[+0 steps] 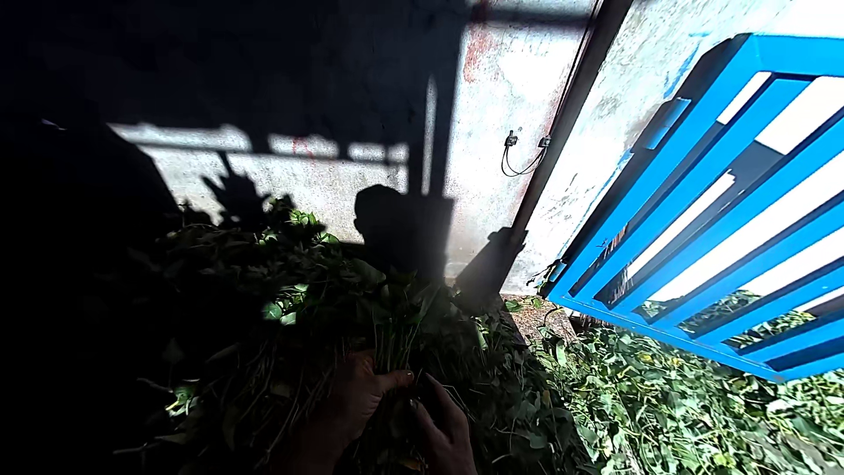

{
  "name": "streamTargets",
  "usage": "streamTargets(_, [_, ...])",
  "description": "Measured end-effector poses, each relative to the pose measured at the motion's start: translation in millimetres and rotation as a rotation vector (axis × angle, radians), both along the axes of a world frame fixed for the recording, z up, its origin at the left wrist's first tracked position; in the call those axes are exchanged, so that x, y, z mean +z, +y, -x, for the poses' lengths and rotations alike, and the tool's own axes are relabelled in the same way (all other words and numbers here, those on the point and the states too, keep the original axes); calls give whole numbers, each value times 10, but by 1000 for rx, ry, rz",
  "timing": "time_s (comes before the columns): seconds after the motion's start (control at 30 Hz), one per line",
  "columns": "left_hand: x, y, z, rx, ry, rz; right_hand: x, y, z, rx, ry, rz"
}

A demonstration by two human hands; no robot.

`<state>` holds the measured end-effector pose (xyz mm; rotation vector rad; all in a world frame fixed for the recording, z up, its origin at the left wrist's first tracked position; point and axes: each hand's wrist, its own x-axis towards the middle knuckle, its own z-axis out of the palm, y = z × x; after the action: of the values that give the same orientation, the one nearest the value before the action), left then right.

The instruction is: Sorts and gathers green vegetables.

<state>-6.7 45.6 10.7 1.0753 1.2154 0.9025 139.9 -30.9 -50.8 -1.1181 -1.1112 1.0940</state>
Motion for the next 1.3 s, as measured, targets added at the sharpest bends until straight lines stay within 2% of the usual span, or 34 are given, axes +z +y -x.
streamTargets(0.07, [-7,-15,-15,28,1,-11,8,29,107,-164,124,-62])
streamTargets(0.13, [-21,-2,2,78,-13,-50,-26,-3,129,-164,56,-140])
streamTargets(0.23, [-13,58,75,191,-16,-118,-161,-137,-23,86,-319,-156])
streamTargets(0.33, [81,121,156,257,19,-159,-145,-198,-247,463,-746,155])
streamTargets(0.37, [95,114,165,250,31,-154,-129,-183,-281,514,-805,252])
streamTargets(0.43, [102,80,138,198,49,-129,-118,-148,-251,341,-723,228])
streamTargets(0.53, [31,-10,47,91,92,-132,-35,-3,-32,77,-510,41])
streamTargets(0.6, [-28,-56,-2,68,115,-150,-53,61,125,1,-484,-22])
streamTargets(0.67, [11,-37,12,159,59,-158,-84,8,171,11,-544,-33])
streamTargets(0.8, [147,101,230,444,-57,-211,-242,-285,-16,109,-690,-63])
streamTargets(0.87, [234,149,341,514,-61,-255,-356,-429,-149,181,-789,65])
streamTargets(1.0, [383,148,442,480,-64,-234,-675,-461,-406,651,-926,429])
streamTargets(1.07, [379,96,383,414,-60,-192,-805,-329,-447,749,-1014,524])
streamTargets(1.13, [333,73,333,377,-39,-171,-960,-87,-488,643,-1067,642])
streamTargets(1.2, [287,68,317,361,-44,-175,-1183,130,-570,411,-1110,764])
streamTargets(1.3, [265,65,323,333,-61,-204,-1602,272,-754,42,-1234,761])
